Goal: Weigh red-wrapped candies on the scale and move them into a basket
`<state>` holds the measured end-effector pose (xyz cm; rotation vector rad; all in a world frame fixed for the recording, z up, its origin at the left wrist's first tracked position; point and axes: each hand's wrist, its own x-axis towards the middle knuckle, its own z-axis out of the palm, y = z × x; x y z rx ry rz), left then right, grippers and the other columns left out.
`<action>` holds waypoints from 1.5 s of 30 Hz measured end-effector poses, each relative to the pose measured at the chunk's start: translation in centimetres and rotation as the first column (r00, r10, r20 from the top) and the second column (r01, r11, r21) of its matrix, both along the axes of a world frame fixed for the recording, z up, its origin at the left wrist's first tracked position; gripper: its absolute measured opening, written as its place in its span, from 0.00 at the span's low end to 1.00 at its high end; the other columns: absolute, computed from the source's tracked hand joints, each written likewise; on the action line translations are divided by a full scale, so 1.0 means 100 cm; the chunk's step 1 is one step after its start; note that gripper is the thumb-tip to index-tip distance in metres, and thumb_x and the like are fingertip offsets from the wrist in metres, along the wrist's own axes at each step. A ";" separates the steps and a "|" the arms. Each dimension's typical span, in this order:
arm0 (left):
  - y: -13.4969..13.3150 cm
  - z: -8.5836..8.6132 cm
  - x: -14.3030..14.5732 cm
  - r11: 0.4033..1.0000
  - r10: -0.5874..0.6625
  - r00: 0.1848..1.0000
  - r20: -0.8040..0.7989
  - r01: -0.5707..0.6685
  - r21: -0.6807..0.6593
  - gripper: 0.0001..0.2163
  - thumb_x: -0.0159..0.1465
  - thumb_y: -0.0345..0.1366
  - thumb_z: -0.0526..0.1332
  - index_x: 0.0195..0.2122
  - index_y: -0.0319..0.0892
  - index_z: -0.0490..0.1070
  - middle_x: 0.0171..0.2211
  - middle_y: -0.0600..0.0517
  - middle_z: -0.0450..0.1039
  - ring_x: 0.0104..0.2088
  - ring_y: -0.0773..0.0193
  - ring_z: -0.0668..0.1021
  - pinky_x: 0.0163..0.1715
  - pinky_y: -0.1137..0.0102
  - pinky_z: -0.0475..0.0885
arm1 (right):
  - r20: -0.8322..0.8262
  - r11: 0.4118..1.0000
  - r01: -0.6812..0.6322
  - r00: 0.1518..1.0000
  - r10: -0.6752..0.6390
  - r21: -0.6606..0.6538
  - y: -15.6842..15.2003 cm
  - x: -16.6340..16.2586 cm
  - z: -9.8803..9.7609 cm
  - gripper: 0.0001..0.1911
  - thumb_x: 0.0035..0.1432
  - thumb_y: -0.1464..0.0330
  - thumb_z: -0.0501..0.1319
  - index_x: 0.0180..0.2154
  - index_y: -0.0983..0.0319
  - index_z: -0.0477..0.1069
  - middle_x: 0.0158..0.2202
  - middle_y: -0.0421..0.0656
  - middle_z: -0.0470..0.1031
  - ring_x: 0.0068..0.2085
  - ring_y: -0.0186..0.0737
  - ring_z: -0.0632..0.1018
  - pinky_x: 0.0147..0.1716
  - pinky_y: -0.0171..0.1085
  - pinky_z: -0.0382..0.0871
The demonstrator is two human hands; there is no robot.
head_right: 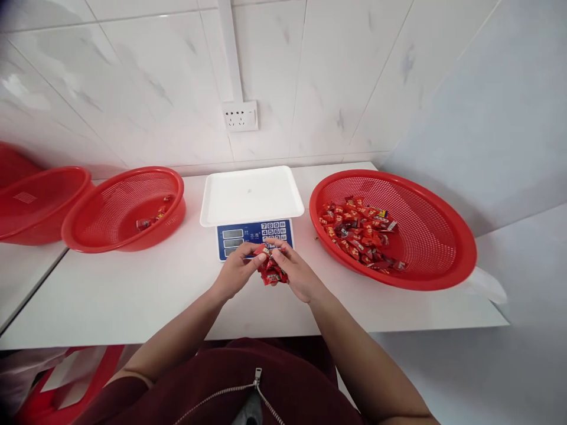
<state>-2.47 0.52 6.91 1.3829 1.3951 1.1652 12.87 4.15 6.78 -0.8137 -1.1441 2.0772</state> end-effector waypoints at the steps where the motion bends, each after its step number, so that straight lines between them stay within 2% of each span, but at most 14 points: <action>1: 0.001 -0.001 0.000 1.000 0.006 1.000 0.000 -0.006 -0.005 0.10 0.59 0.41 0.59 0.37 0.40 0.72 0.36 0.48 0.69 0.37 0.62 0.72 0.34 0.68 0.69 | 0.009 1.000 -0.002 1.000 0.002 0.011 -0.001 -0.001 0.000 0.25 0.53 0.53 0.59 0.50 0.56 0.60 0.32 0.41 0.72 0.29 0.37 0.74 0.23 0.33 0.65; 4: 0.002 -0.004 0.001 0.999 0.035 0.997 0.062 -0.034 -0.010 0.09 0.59 0.40 0.58 0.35 0.41 0.73 0.34 0.50 0.69 0.34 0.65 0.72 0.35 0.70 0.68 | 0.014 1.000 -0.008 1.000 0.008 0.015 -0.003 -0.003 0.000 0.26 0.54 0.52 0.58 0.50 0.57 0.60 0.30 0.42 0.73 0.30 0.39 0.75 0.22 0.34 0.64; 8: 0.002 -0.005 0.001 0.998 0.033 0.980 0.197 -0.022 -0.059 0.10 0.60 0.40 0.57 0.37 0.40 0.71 0.33 0.51 0.71 0.30 0.67 0.71 0.32 0.71 0.68 | 0.028 1.000 -0.014 1.000 0.014 -0.012 -0.003 -0.005 -0.002 0.27 0.55 0.49 0.54 0.50 0.59 0.61 0.29 0.43 0.73 0.27 0.38 0.75 0.21 0.33 0.62; 11: -0.001 -0.004 0.002 0.999 0.006 0.978 0.206 0.005 -0.048 0.11 0.62 0.41 0.55 0.40 0.40 0.69 0.35 0.50 0.71 0.29 0.67 0.72 0.31 0.71 0.69 | 0.059 1.000 0.012 0.998 -0.010 -0.025 -0.003 -0.007 -0.005 0.26 0.55 0.49 0.53 0.47 0.60 0.62 0.28 0.42 0.73 0.25 0.37 0.74 0.19 0.32 0.61; 13: -0.005 -0.003 0.003 1.000 -0.018 0.991 0.134 0.018 0.004 0.13 0.62 0.41 0.55 0.44 0.42 0.67 0.41 0.48 0.71 0.34 0.64 0.73 0.34 0.69 0.69 | 0.078 0.999 0.030 0.997 -0.028 -0.025 -0.003 -0.009 -0.007 0.25 0.54 0.48 0.53 0.45 0.60 0.64 0.28 0.41 0.72 0.24 0.35 0.73 0.18 0.32 0.61; 16: -0.010 -0.002 0.005 0.989 -0.064 0.994 -0.086 0.074 0.127 0.18 0.59 0.40 0.60 0.50 0.46 0.64 0.48 0.47 0.68 0.46 0.57 0.71 0.44 0.63 0.67 | 0.101 0.998 0.057 0.993 -0.055 -0.020 -0.004 -0.012 -0.009 0.23 0.52 0.48 0.55 0.39 0.60 0.66 0.25 0.39 0.70 0.21 0.32 0.70 0.17 0.31 0.60; 18: -0.012 -0.002 0.006 0.978 -0.069 0.975 -0.213 0.108 0.178 0.18 0.58 0.38 0.60 0.51 0.48 0.65 0.48 0.48 0.69 0.48 0.55 0.69 0.48 0.61 0.64 | 0.102 0.998 0.060 0.993 -0.059 -0.014 -0.005 -0.014 -0.010 0.24 0.52 0.47 0.55 0.37 0.61 0.66 0.24 0.38 0.69 0.21 0.32 0.69 0.17 0.30 0.60; 20: -0.011 -0.003 0.006 0.979 -0.056 0.969 -0.240 0.101 0.179 0.14 0.61 0.37 0.56 0.49 0.48 0.66 0.46 0.49 0.71 0.46 0.57 0.70 0.48 0.61 0.64 | 0.082 0.999 0.039 0.996 -0.038 -0.007 -0.006 -0.014 -0.010 0.25 0.53 0.47 0.54 0.38 0.62 0.66 0.24 0.39 0.69 0.21 0.33 0.70 0.16 0.31 0.60; 24: -0.005 -0.006 0.002 0.997 -0.012 0.997 -0.081 0.018 0.071 0.10 0.64 0.38 0.51 0.44 0.45 0.67 0.40 0.51 0.71 0.39 0.62 0.72 0.40 0.68 0.67 | 0.043 1.000 -0.015 0.999 0.016 -0.027 -0.009 -0.011 -0.009 0.23 0.55 0.48 0.52 0.38 0.61 0.65 0.24 0.41 0.71 0.22 0.34 0.71 0.18 0.32 0.60; 28: 0.000 -0.005 -0.004 0.998 0.057 0.995 0.086 -0.056 -0.015 0.10 0.63 0.41 0.52 0.40 0.43 0.66 0.36 0.52 0.69 0.34 0.66 0.71 0.34 0.72 0.66 | 0.071 0.999 -0.038 0.997 0.040 -0.017 -0.010 -0.009 -0.006 0.19 0.54 0.52 0.57 0.40 0.60 0.64 0.27 0.41 0.73 0.22 0.32 0.71 0.20 0.32 0.60; 32: 0.001 -0.002 -0.006 0.995 0.067 0.975 0.211 -0.050 -0.086 0.11 0.61 0.43 0.55 0.38 0.42 0.66 0.32 0.53 0.68 0.29 0.69 0.69 0.29 0.74 0.65 | 0.105 1.000 0.001 0.994 -0.003 0.022 -0.009 -0.008 -0.004 0.21 0.53 0.53 0.59 0.41 0.61 0.64 0.27 0.40 0.72 0.20 0.30 0.69 0.18 0.31 0.58; 38: -0.001 -0.001 -0.007 0.994 0.046 0.969 0.242 -0.020 -0.107 0.11 0.60 0.44 0.57 0.38 0.42 0.67 0.32 0.53 0.68 0.30 0.68 0.69 0.31 0.74 0.66 | 0.136 0.996 0.059 0.988 -0.069 0.072 -0.005 -0.009 -0.008 0.19 0.50 0.53 0.61 0.27 0.62 0.63 0.20 0.37 0.68 0.18 0.28 0.65 0.16 0.31 0.57; 45: -0.001 -0.001 -0.008 0.991 0.050 0.966 0.252 -0.016 -0.134 0.12 0.59 0.45 0.58 0.38 0.42 0.68 0.30 0.54 0.67 0.27 0.70 0.68 0.28 0.74 0.65 | 0.185 0.984 0.101 0.974 -0.128 0.145 -0.006 -0.009 -0.011 0.20 0.48 0.53 0.62 0.22 0.61 0.61 0.18 0.35 0.63 0.18 0.29 0.64 0.16 0.30 0.57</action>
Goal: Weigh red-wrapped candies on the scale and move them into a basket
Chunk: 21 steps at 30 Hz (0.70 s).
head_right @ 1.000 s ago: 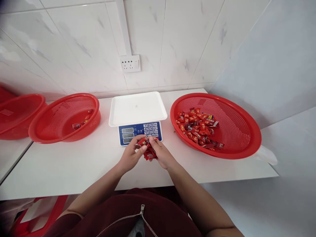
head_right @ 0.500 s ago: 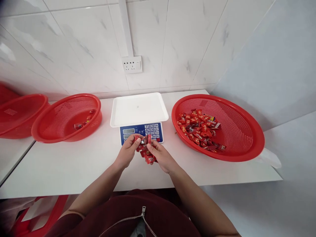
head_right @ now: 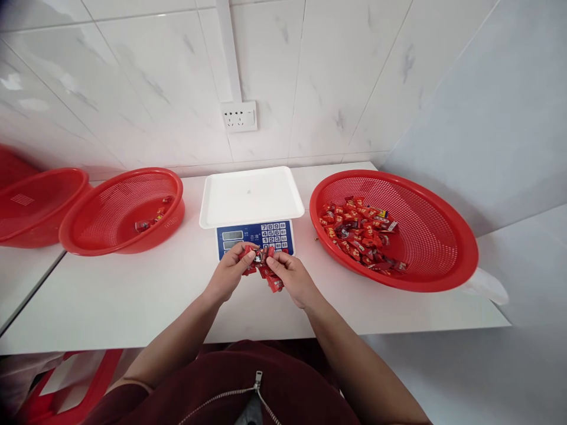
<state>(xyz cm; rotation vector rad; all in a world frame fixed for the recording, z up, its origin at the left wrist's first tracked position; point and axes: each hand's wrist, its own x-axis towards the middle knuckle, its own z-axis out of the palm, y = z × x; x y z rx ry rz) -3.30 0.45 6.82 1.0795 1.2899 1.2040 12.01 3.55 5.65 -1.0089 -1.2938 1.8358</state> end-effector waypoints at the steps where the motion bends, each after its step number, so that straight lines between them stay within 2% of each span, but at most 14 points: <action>1: 0.000 0.000 0.000 1.000 -0.001 1.000 0.006 0.001 -0.002 0.12 0.59 0.45 0.58 0.38 0.42 0.68 0.29 0.54 0.67 0.27 0.70 0.68 0.28 0.74 0.65 | 0.001 1.000 -0.001 1.000 0.001 0.001 0.000 0.000 0.000 0.20 0.48 0.53 0.62 0.22 0.61 0.61 0.18 0.35 0.63 0.18 0.29 0.64 0.16 0.30 0.56; 6: 0.000 0.000 0.000 1.000 0.005 1.000 0.010 -0.005 -0.011 0.13 0.58 0.45 0.58 0.39 0.42 0.67 0.29 0.55 0.66 0.27 0.70 0.68 0.27 0.75 0.64 | -0.011 1.000 -0.007 1.000 0.007 0.006 0.000 0.001 0.001 0.20 0.48 0.53 0.62 0.21 0.61 0.60 0.17 0.35 0.64 0.17 0.29 0.64 0.16 0.31 0.56; 10: -0.001 -0.001 0.000 0.999 -0.012 1.000 0.005 0.013 -0.047 0.13 0.58 0.47 0.58 0.32 0.40 0.66 0.26 0.56 0.66 0.25 0.71 0.68 0.25 0.75 0.63 | -0.002 1.000 0.000 1.000 0.000 0.012 -0.001 0.001 0.003 0.20 0.49 0.54 0.62 0.20 0.61 0.60 0.15 0.34 0.63 0.16 0.29 0.63 0.17 0.32 0.55; 13: 0.003 0.003 -0.005 0.998 -0.021 1.000 -0.009 0.020 -0.062 0.14 0.58 0.48 0.58 0.28 0.40 0.65 0.22 0.56 0.65 0.24 0.70 0.68 0.24 0.75 0.63 | -0.010 1.000 -0.005 1.000 0.005 -0.027 -0.002 0.001 0.003 0.18 0.50 0.54 0.61 0.22 0.61 0.64 0.18 0.36 0.66 0.17 0.30 0.63 0.17 0.33 0.54; 18: 0.036 0.023 -0.030 0.983 0.162 0.965 -0.204 -0.140 0.117 0.14 0.59 0.47 0.56 0.27 0.41 0.66 0.20 0.57 0.65 0.20 0.71 0.66 0.23 0.75 0.61 | -0.047 0.994 -0.057 0.997 0.053 -0.091 -0.002 0.002 -0.003 0.14 0.52 0.54 0.59 0.28 0.58 0.71 0.25 0.39 0.70 0.20 0.32 0.66 0.17 0.34 0.55; 21: 0.066 0.034 -0.048 0.964 0.229 0.921 -0.315 -0.169 0.207 0.12 0.59 0.46 0.57 0.29 0.41 0.67 0.20 0.56 0.66 0.21 0.70 0.67 0.23 0.74 0.61 | -0.054 0.993 -0.082 0.996 0.078 -0.089 -0.004 0.003 -0.004 0.14 0.52 0.54 0.59 0.28 0.57 0.71 0.26 0.40 0.71 0.20 0.33 0.66 0.17 0.35 0.56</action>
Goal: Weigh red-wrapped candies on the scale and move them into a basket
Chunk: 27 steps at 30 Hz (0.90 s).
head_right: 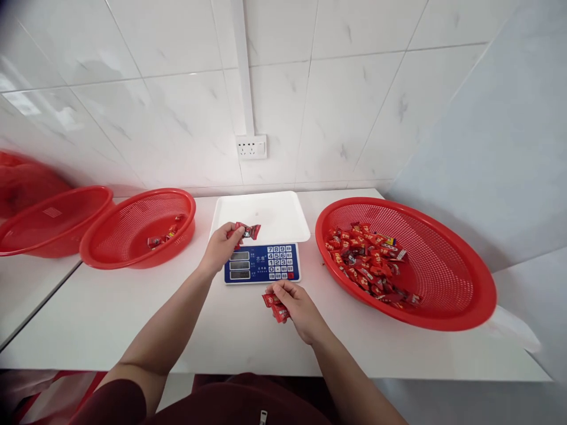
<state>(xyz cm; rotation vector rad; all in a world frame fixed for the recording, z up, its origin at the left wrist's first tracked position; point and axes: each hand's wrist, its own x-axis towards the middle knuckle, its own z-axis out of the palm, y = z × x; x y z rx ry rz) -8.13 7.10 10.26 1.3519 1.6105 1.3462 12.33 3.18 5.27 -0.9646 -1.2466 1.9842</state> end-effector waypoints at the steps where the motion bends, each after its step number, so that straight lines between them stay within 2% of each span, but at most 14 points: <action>1: 0.010 0.002 -0.005 1.000 0.015 0.999 -0.034 -0.015 0.007 0.12 0.58 0.46 0.57 0.31 0.42 0.68 0.21 0.56 0.66 0.21 0.69 0.68 0.23 0.74 0.62 | 0.002 1.000 -0.002 1.000 0.002 0.000 -0.001 0.000 0.001 0.14 0.52 0.54 0.59 0.28 0.57 0.71 0.26 0.40 0.71 0.20 0.34 0.66 0.18 0.35 0.56; 4: 0.030 0.001 -0.019 0.994 0.109 0.986 -0.128 -0.109 0.008 0.12 0.57 0.44 0.58 0.39 0.43 0.67 0.23 0.55 0.68 0.24 0.67 0.70 0.27 0.72 0.64 | 0.007 1.000 0.003 1.000 -0.003 -0.009 -0.002 0.003 0.003 0.14 0.51 0.53 0.60 0.27 0.56 0.71 0.25 0.40 0.70 0.20 0.34 0.66 0.18 0.35 0.57; 7: 0.037 -0.002 -0.030 0.986 0.167 0.983 -0.072 -0.168 -0.005 0.14 0.58 0.40 0.56 0.45 0.44 0.64 0.30 0.52 0.69 0.32 0.64 0.73 0.29 0.71 0.66 | 0.018 1.000 0.005 1.000 -0.005 -0.019 -0.002 0.007 0.004 0.13 0.51 0.54 0.60 0.28 0.56 0.71 0.26 0.39 0.70 0.21 0.34 0.67 0.19 0.36 0.57; 10: 0.037 -0.003 -0.035 0.995 0.098 0.993 0.073 -0.098 -0.009 0.16 0.56 0.33 0.55 0.47 0.44 0.62 0.38 0.50 0.69 0.37 0.64 0.73 0.33 0.70 0.69 | 0.030 1.000 0.012 0.999 -0.012 -0.023 -0.001 0.010 0.004 0.13 0.51 0.54 0.60 0.28 0.56 0.71 0.26 0.40 0.71 0.21 0.34 0.67 0.19 0.35 0.57; 12: 0.036 -0.002 -0.034 0.998 0.046 0.993 0.106 -0.049 0.027 0.18 0.55 0.30 0.56 0.48 0.43 0.61 0.40 0.50 0.69 0.39 0.65 0.73 0.38 0.69 0.69 | 0.024 1.000 0.009 1.000 -0.008 -0.024 0.000 0.010 0.003 0.14 0.52 0.54 0.60 0.28 0.57 0.71 0.26 0.40 0.71 0.21 0.34 0.67 0.19 0.35 0.57; 15: 0.040 0.004 -0.028 0.997 -0.002 0.998 0.068 -0.003 0.072 0.21 0.56 0.30 0.56 0.52 0.41 0.59 0.40 0.49 0.70 0.41 0.64 0.74 0.44 0.66 0.67 | 0.018 1.000 -0.008 1.000 0.009 -0.028 -0.001 0.007 0.002 0.14 0.52 0.54 0.60 0.29 0.58 0.71 0.27 0.41 0.71 0.21 0.33 0.67 0.19 0.35 0.58; 17: 0.043 0.008 -0.024 0.997 -0.012 1.000 0.014 0.011 0.078 0.22 0.58 0.31 0.57 0.54 0.43 0.56 0.45 0.47 0.69 0.45 0.62 0.72 0.46 0.65 0.66 | 0.019 0.999 -0.016 1.000 0.016 -0.032 -0.002 0.005 0.001 0.15 0.51 0.54 0.60 0.29 0.59 0.71 0.27 0.41 0.71 0.21 0.33 0.67 0.19 0.34 0.58; 20: 0.043 0.011 -0.019 0.992 0.044 0.995 -0.086 -0.033 0.123 0.21 0.59 0.32 0.56 0.54 0.46 0.57 0.54 0.46 0.63 0.55 0.59 0.65 0.51 0.63 0.61 | 0.012 0.999 -0.006 1.000 0.007 -0.040 -0.002 0.004 0.001 0.15 0.50 0.54 0.61 0.31 0.60 0.70 0.28 0.40 0.70 0.22 0.32 0.68 0.20 0.33 0.59; 22: 0.034 0.008 -0.012 0.982 0.079 0.992 -0.094 -0.061 0.181 0.17 0.61 0.34 0.56 0.51 0.45 0.60 0.53 0.47 0.64 0.55 0.59 0.65 0.53 0.63 0.60 | -0.016 0.999 0.011 1.000 -0.011 -0.031 -0.002 0.006 0.003 0.13 0.51 0.56 0.61 0.33 0.59 0.70 0.28 0.40 0.70 0.23 0.32 0.68 0.20 0.33 0.59; 24: 0.016 0.002 0.000 0.985 0.016 0.999 -0.028 -0.010 0.173 0.13 0.62 0.37 0.55 0.48 0.44 0.63 0.47 0.48 0.68 0.49 0.60 0.70 0.48 0.64 0.65 | -0.067 0.999 0.033 0.997 -0.034 -0.012 -0.001 0.009 0.006 0.10 0.52 0.59 0.61 0.34 0.56 0.70 0.29 0.40 0.70 0.24 0.34 0.69 0.21 0.34 0.59; 27: -0.019 -0.012 0.025 0.970 -0.243 0.957 0.157 0.243 0.022 0.15 0.61 0.42 0.57 0.46 0.43 0.64 0.37 0.49 0.71 0.38 0.62 0.74 0.36 0.66 0.71 | -0.150 0.996 0.085 0.985 -0.083 0.013 0.002 0.010 0.010 0.07 0.52 0.63 0.62 0.36 0.52 0.69 0.33 0.39 0.70 0.26 0.35 0.69 0.22 0.35 0.60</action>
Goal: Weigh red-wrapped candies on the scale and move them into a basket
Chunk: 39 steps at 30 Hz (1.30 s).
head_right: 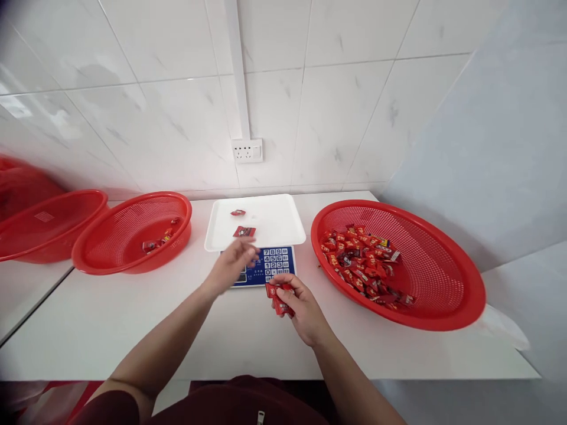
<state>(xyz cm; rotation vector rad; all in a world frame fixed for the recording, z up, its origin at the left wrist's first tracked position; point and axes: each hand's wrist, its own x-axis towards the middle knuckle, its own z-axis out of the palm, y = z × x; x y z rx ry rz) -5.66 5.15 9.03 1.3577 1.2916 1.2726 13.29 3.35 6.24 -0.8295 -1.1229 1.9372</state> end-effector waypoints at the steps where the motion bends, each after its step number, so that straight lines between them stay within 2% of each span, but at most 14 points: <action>1: -0.011 -0.005 0.008 0.992 -0.099 0.993 0.064 0.103 -0.068 0.16 0.60 0.43 0.57 0.47 0.42 0.64 0.36 0.49 0.70 0.36 0.62 0.74 0.33 0.67 0.71 | -0.017 1.000 0.018 1.000 -0.018 0.014 0.001 -0.001 0.001 0.08 0.52 0.63 0.62 0.37 0.52 0.68 0.34 0.39 0.69 0.26 0.35 0.68 0.23 0.35 0.60; 3: -0.028 -0.011 0.022 0.958 -0.218 0.958 0.187 0.247 -0.147 0.18 0.59 0.44 0.58 0.48 0.42 0.64 0.35 0.49 0.70 0.33 0.63 0.75 0.30 0.68 0.71 | -0.029 0.998 0.038 0.999 -0.037 0.052 0.002 -0.005 0.003 0.09 0.53 0.64 0.60 0.38 0.52 0.67 0.38 0.39 0.68 0.25 0.32 0.68 0.23 0.35 0.61; 4: -0.034 -0.014 0.026 0.950 -0.228 0.946 0.232 0.268 -0.160 0.18 0.59 0.44 0.59 0.48 0.41 0.64 0.34 0.49 0.71 0.31 0.64 0.75 0.30 0.69 0.70 | -0.026 0.997 0.040 0.999 -0.038 0.072 0.003 -0.008 0.004 0.10 0.54 0.65 0.60 0.40 0.52 0.67 0.41 0.38 0.67 0.25 0.31 0.67 0.24 0.35 0.62; 9: -0.037 -0.015 0.029 0.983 -0.059 0.931 0.361 0.117 -0.141 0.17 0.56 0.40 0.63 0.45 0.41 0.66 0.28 0.53 0.71 0.26 0.69 0.73 0.27 0.73 0.65 | -0.017 0.994 0.047 0.999 -0.046 0.098 0.006 -0.019 0.006 0.16 0.54 0.66 0.59 0.46 0.52 0.63 0.47 0.39 0.63 0.27 0.27 0.69 0.26 0.32 0.64; 11: -0.035 -0.013 0.025 0.986 0.001 0.916 0.400 0.065 -0.151 0.17 0.54 0.39 0.64 0.43 0.41 0.66 0.29 0.53 0.72 0.26 0.70 0.72 0.27 0.73 0.66 | -0.017 0.995 0.061 0.998 -0.059 0.078 0.007 -0.021 0.007 0.16 0.54 0.65 0.60 0.46 0.54 0.63 0.43 0.39 0.66 0.26 0.27 0.68 0.26 0.31 0.64; 13: -0.035 -0.012 0.023 0.987 0.039 0.908 0.417 0.031 -0.159 0.16 0.54 0.39 0.65 0.42 0.41 0.67 0.29 0.54 0.72 0.26 0.70 0.72 0.29 0.73 0.67 | 0.009 0.995 0.062 0.998 -0.063 0.076 0.009 -0.022 0.008 0.15 0.53 0.64 0.60 0.43 0.57 0.64 0.33 0.37 0.69 0.24 0.27 0.67 0.24 0.31 0.62; 16: -0.035 -0.010 0.023 0.989 0.054 0.913 0.404 0.007 -0.147 0.13 0.53 0.39 0.65 0.37 0.40 0.69 0.28 0.55 0.70 0.26 0.71 0.72 0.31 0.72 0.68 | 0.099 0.989 0.068 0.992 -0.081 0.128 0.012 -0.022 0.011 0.13 0.52 0.61 0.61 0.38 0.61 0.67 0.20 0.34 0.66 0.21 0.28 0.66 0.21 0.30 0.59; 19: -0.037 -0.010 0.024 0.990 0.067 0.917 0.393 -0.013 -0.139 0.12 0.53 0.40 0.65 0.35 0.40 0.69 0.28 0.55 0.70 0.27 0.70 0.72 0.31 0.72 0.69 | 0.195 0.979 0.084 0.973 -0.121 0.187 0.016 -0.022 0.014 0.14 0.50 0.59 0.62 0.34 0.62 0.69 0.18 0.34 0.65 0.19 0.29 0.65 0.18 0.30 0.59; 24: -0.045 -0.016 0.026 0.989 0.126 0.917 0.379 -0.085 -0.123 0.14 0.57 0.43 0.61 0.40 0.42 0.66 0.32 0.53 0.70 0.27 0.69 0.72 0.29 0.72 0.69 | 0.236 0.933 0.187 0.935 -0.265 0.307 0.047 -0.026 0.021 0.15 0.48 0.57 0.63 0.34 0.61 0.71 0.24 0.38 0.72 0.24 0.34 0.72 0.24 0.34 0.67; 29: -0.059 -0.033 0.029 0.985 0.019 0.958 0.287 0.032 -0.171 0.11 0.58 0.45 0.59 0.31 0.41 0.69 0.24 0.54 0.69 0.24 0.69 0.70 0.26 0.73 0.66 | 0.317 0.821 0.214 0.848 -0.425 0.529 0.096 -0.039 0.033 0.21 0.49 0.57 0.60 0.44 0.59 0.70 0.39 0.44 0.75 0.34 0.40 0.75 0.31 0.38 0.70; 32: -0.066 -0.039 0.028 0.980 0.008 0.949 0.316 0.055 -0.192 0.12 0.57 0.46 0.60 0.32 0.42 0.70 0.25 0.54 0.70 0.25 0.68 0.71 0.28 0.72 0.67 | 0.292 0.767 0.241 0.824 -0.485 0.595 0.099 -0.047 0.039 0.23 0.51 0.57 0.58 0.48 0.59 0.67 0.46 0.45 0.71 0.41 0.41 0.74 0.37 0.39 0.70; 34: -0.068 -0.039 0.026 0.971 0.040 0.899 0.436 0.068 -0.229 0.12 0.57 0.47 0.60 0.34 0.44 0.70 0.27 0.53 0.71 0.28 0.67 0.73 0.30 0.72 0.69 | 0.301 0.784 0.221 0.837 -0.458 0.579 0.083 -0.051 0.038 0.21 0.54 0.56 0.56 0.47 0.59 0.67 0.43 0.44 0.72 0.39 0.41 0.75 0.37 0.39 0.70; 37: -0.067 -0.034 0.025 0.924 0.124 0.705 0.698 0.174 -0.341 0.14 0.57 0.49 0.59 0.37 0.45 0.70 0.33 0.50 0.73 0.34 0.63 0.76 0.35 0.70 0.72 | 0.384 0.828 0.058 0.866 -0.319 0.558 0.045 -0.054 0.027 0.19 0.56 0.56 0.53 0.46 0.58 0.67 0.38 0.43 0.74 0.33 0.41 0.75 0.34 0.41 0.71; 39: -0.064 -0.033 0.025 0.878 0.184 0.535 0.825 0.289 -0.382 0.14 0.58 0.49 0.58 0.36 0.43 0.70 0.33 0.49 0.74 0.35 0.63 0.77 0.35 0.72 0.73 | 0.402 0.764 -0.069 0.879 -0.258 0.642 0.020 -0.055 0.016 0.15 0.57 0.59 0.54 0.46 0.53 0.67 0.40 0.41 0.73 0.38 0.44 0.75 0.40 0.44 0.70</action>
